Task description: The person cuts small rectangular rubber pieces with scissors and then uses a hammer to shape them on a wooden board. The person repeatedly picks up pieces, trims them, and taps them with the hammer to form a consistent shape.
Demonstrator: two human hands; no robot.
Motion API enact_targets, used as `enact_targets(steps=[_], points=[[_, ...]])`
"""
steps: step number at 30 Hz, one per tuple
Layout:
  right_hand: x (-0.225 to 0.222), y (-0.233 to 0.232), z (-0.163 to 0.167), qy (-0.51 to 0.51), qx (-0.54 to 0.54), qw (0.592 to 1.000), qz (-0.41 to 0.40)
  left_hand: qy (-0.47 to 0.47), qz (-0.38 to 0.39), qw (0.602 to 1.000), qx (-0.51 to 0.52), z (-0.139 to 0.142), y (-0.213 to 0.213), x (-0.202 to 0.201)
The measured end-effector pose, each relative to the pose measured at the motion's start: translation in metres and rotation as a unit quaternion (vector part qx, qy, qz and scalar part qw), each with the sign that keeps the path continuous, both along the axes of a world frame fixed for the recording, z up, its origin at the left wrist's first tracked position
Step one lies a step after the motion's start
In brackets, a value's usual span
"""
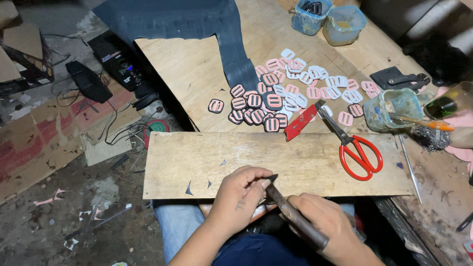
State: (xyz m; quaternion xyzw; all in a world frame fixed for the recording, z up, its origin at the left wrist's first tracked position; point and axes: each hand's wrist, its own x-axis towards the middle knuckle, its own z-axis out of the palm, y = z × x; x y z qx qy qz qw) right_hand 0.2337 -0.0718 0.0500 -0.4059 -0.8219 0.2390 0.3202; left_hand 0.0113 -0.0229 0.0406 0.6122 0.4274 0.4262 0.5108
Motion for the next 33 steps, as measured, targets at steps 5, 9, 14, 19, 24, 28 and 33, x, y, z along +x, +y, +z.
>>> enact_targets(steps=[5,9,14,19,24,28,33], points=[[-0.004,-0.010,0.000,0.011,-0.058,0.998,-0.013,0.024,0.033,0.999,0.003,0.005,0.002,0.001],[0.003,-0.008,-0.001,-0.004,0.016,0.997,-0.082,-0.101,0.040,0.975,-0.194,-0.003,0.006,-0.001],[0.003,-0.004,0.000,-0.020,-0.005,0.998,-0.061,-0.107,0.021,0.962,-0.251,-0.014,-0.001,0.006],[0.004,-0.003,0.007,-0.036,-0.047,0.998,-0.019,0.061,0.002,0.990,0.125,-0.016,-0.009,-0.003],[0.006,-0.007,0.009,-0.024,0.044,0.997,-0.051,-0.086,0.025,0.977,-0.194,-0.016,-0.004,0.007],[0.001,-0.006,0.002,-0.033,0.054,0.997,-0.034,-0.105,0.023,0.965,-0.238,-0.010,-0.005,0.011],[0.000,-0.003,-0.001,-0.072,-0.017,0.997,-0.021,0.044,0.000,0.997,0.058,0.003,-0.014,0.005]])
